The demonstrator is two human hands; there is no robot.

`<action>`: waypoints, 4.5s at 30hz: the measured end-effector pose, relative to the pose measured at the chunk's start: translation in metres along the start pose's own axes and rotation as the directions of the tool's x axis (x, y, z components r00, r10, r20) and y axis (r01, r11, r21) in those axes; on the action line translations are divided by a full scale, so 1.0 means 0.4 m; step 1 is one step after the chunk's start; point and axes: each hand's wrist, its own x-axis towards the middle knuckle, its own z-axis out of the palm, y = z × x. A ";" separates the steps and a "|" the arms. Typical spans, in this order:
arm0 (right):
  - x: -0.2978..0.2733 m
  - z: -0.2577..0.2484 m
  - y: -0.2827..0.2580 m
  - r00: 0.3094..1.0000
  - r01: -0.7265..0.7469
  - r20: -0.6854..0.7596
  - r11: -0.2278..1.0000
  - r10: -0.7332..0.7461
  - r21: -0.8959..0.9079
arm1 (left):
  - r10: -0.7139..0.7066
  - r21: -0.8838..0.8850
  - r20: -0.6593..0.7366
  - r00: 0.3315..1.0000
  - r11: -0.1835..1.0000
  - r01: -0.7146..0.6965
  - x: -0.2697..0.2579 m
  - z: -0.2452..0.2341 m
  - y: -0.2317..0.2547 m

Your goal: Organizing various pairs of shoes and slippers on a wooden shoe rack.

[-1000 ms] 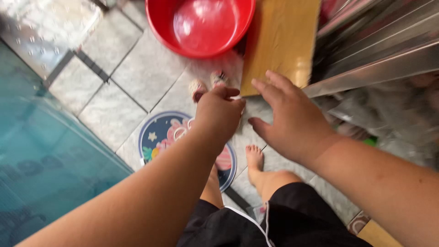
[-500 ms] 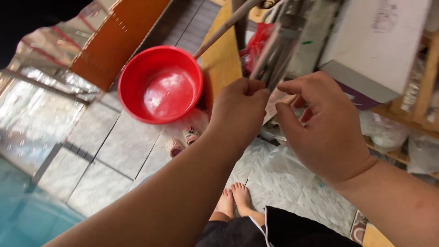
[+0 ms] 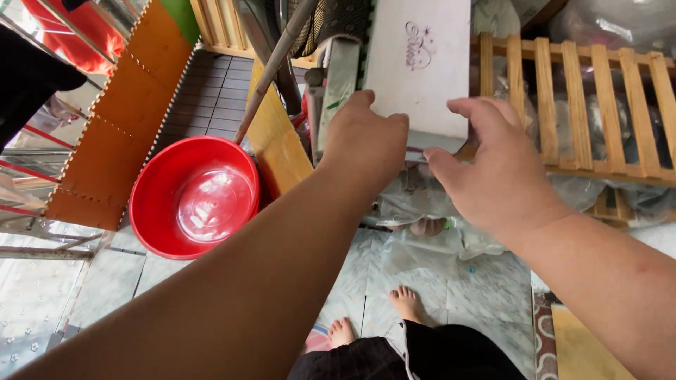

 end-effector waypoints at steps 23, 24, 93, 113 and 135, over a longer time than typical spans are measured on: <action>0.115 0.004 0.345 0.363 -0.908 0.793 -0.005 0.489 0.419 | -0.420 -0.328 0.011 0.907 0.856 0.400 0.037 0.147 0.044; 0.105 0.009 0.363 0.389 -0.897 0.783 0.005 0.486 0.442 | -0.397 -0.405 0.045 0.917 0.831 0.381 0.033 0.147 0.035; -0.840 0.610 -0.387 -0.095 -0.764 0.992 0.634 0.078 -0.123 | -0.732 -0.974 0.201 0.651 -0.078 0.213 -1.265 -0.131 -1.026; -1.205 1.320 -0.133 -0.191 -0.402 0.980 0.916 -0.062 -0.021 | -0.937 -0.989 0.054 0.345 -0.098 -0.112 -1.255 0.255 -1.777; -1.300 1.447 -0.018 -0.212 -0.162 0.927 0.947 -0.309 0.278 | -0.885 -0.953 0.213 -0.414 -0.281 0.111 -1.255 0.366 -2.124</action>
